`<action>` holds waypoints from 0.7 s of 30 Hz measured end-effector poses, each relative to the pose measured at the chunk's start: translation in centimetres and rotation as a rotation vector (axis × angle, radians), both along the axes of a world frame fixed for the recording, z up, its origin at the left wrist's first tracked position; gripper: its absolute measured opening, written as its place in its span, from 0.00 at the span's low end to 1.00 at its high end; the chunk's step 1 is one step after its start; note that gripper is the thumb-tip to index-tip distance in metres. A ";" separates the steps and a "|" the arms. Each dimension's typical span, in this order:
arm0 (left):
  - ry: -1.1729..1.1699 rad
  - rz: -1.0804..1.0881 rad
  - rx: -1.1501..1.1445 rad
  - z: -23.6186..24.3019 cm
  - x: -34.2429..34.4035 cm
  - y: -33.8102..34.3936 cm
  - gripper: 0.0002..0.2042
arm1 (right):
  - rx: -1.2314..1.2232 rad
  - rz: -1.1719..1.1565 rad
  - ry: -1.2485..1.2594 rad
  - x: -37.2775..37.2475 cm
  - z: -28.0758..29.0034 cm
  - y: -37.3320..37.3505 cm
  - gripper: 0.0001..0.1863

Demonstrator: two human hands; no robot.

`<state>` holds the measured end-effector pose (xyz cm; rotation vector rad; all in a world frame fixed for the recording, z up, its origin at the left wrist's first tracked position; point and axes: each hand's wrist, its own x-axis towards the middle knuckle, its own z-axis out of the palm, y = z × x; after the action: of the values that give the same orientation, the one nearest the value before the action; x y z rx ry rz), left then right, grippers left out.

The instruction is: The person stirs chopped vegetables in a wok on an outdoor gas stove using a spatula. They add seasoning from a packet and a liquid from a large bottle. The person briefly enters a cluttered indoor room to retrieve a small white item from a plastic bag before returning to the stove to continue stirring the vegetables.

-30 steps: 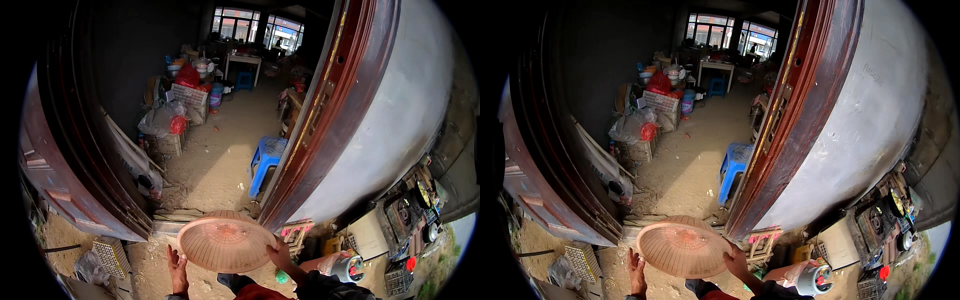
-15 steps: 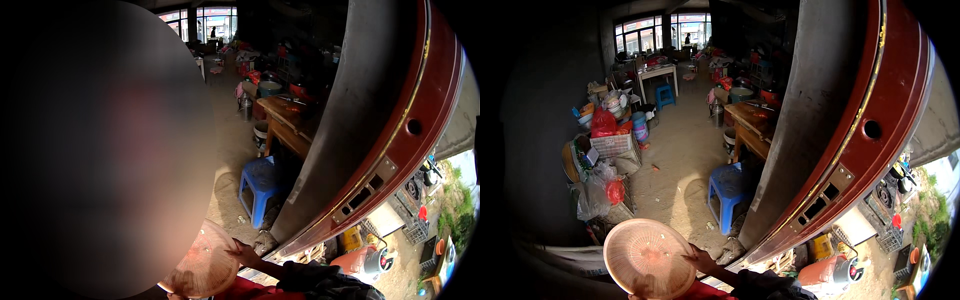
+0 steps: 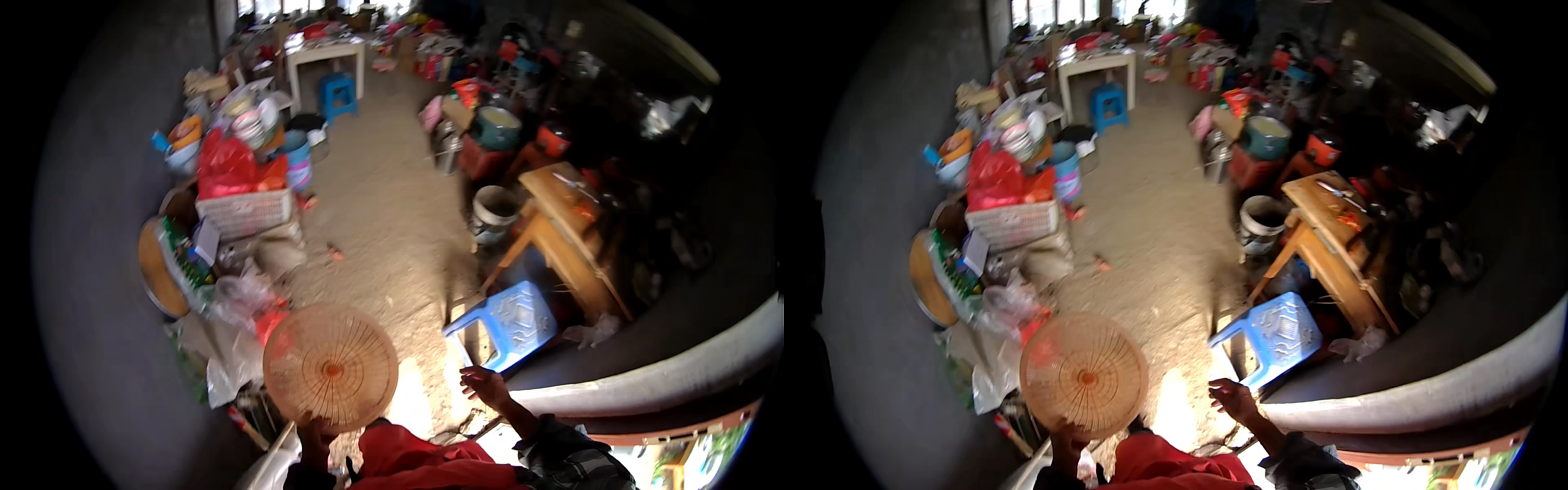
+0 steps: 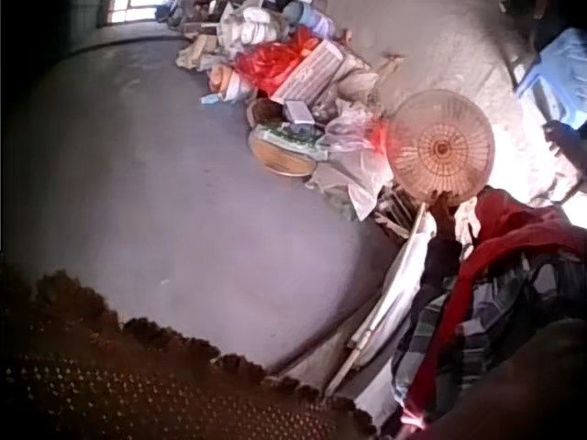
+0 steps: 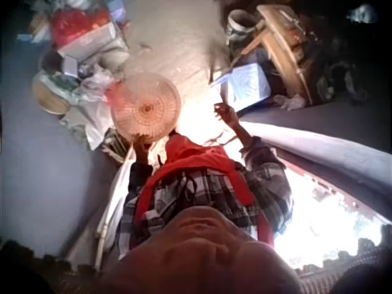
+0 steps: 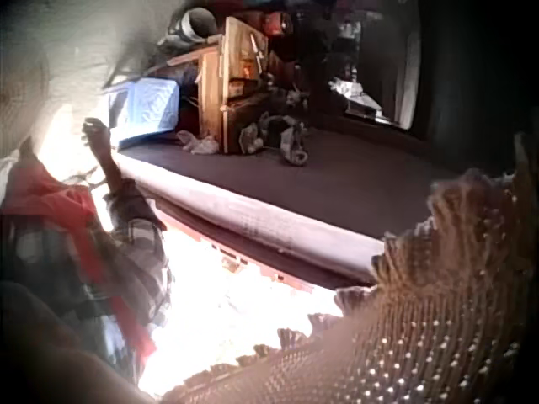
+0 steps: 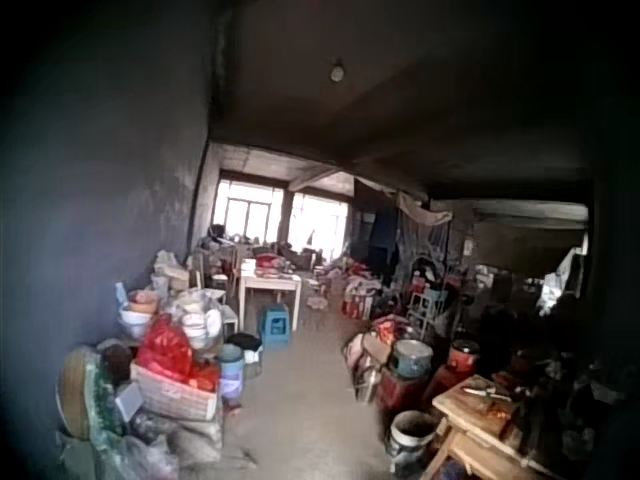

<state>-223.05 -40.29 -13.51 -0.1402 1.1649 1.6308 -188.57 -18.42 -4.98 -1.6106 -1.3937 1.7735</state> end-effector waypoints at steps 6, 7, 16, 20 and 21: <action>-0.035 0.280 -0.249 2.3 -7.0 6.9 0.15 | -0.184 -0.059 -0.193 -0.4 -0.5 -0.6 0.13; -0.004 0.343 -0.278 2.5 -8.0 7.6 0.15 | -0.217 -0.089 -0.229 0.2 -1.1 -0.6 0.13; 0.220 0.560 -0.313 -0.4 -23.7 19.6 0.14 | -0.338 0.026 -0.302 -5.4 -3.4 11.8 0.15; 0.377 0.624 -0.234 -6.5 -33.3 28.0 0.19 | -0.242 0.003 -0.317 -12.2 -0.6 19.7 0.14; 0.428 0.580 -0.256 -9.1 -36.7 27.1 0.19 | -0.247 0.057 -0.317 -14.2 -0.1 21.6 0.13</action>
<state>-259.74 -13.19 -22.59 -0.3276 1.7803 2.0707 -202.77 3.21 -5.03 -2.0768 -1.4069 1.8425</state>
